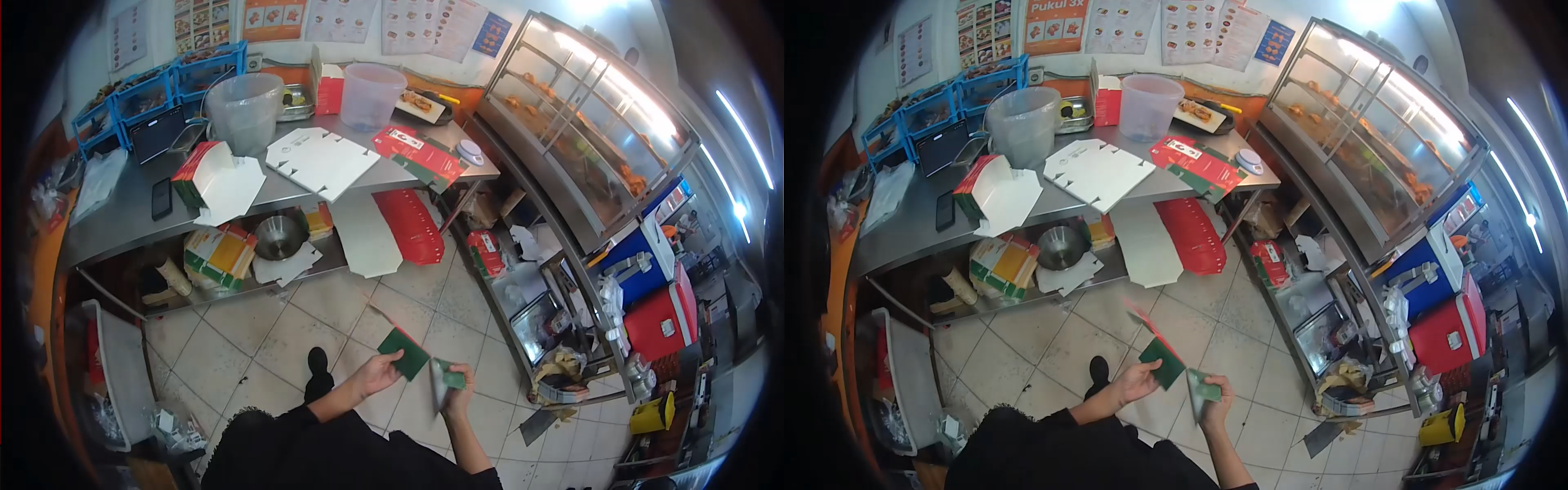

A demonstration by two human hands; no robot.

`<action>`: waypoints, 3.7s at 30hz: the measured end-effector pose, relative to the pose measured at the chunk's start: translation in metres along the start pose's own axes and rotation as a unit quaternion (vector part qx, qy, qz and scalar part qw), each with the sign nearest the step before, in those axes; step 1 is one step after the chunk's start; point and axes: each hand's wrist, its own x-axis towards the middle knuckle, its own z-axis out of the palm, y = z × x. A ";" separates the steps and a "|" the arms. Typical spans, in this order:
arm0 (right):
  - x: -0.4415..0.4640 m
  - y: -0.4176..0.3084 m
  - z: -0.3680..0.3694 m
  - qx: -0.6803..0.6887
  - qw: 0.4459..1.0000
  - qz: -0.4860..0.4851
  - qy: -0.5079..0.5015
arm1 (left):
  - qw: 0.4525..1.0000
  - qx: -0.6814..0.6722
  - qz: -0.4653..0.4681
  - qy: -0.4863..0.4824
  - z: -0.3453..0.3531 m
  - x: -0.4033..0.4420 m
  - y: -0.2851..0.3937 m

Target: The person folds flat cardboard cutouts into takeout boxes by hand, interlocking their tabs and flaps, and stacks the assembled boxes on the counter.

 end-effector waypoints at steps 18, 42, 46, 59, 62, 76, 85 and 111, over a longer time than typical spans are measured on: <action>0.006 0.006 0.062 -0.537 0.700 -0.426 -0.201 | 0.835 0.486 0.256 0.021 0.055 -0.053 0.010; 0.193 0.038 0.333 -0.306 0.608 -0.566 -0.465 | 0.748 0.526 0.376 0.148 0.072 -0.034 0.248; 0.218 0.053 0.349 -0.319 0.616 -0.546 -0.470 | 0.727 0.540 0.396 0.152 0.090 -0.026 0.277; 0.373 0.036 0.395 -0.279 0.611 -0.316 -0.669 | 0.492 0.733 0.403 0.240 0.185 0.043 0.363; 0.421 0.023 0.396 -0.350 0.628 -0.214 -0.662 | 0.364 0.847 0.335 0.195 0.164 0.085 0.406; 0.605 0.088 0.346 -0.045 0.841 -0.055 -0.536 | 0.418 0.708 0.523 0.226 0.165 0.243 0.408; 0.574 0.086 0.335 -0.263 0.574 -0.629 -0.454 | 0.607 0.518 0.576 0.179 0.217 0.253 0.420; 0.481 0.030 0.393 -0.202 0.605 -0.577 -0.510 | 0.614 0.495 0.606 0.101 0.214 0.159 0.374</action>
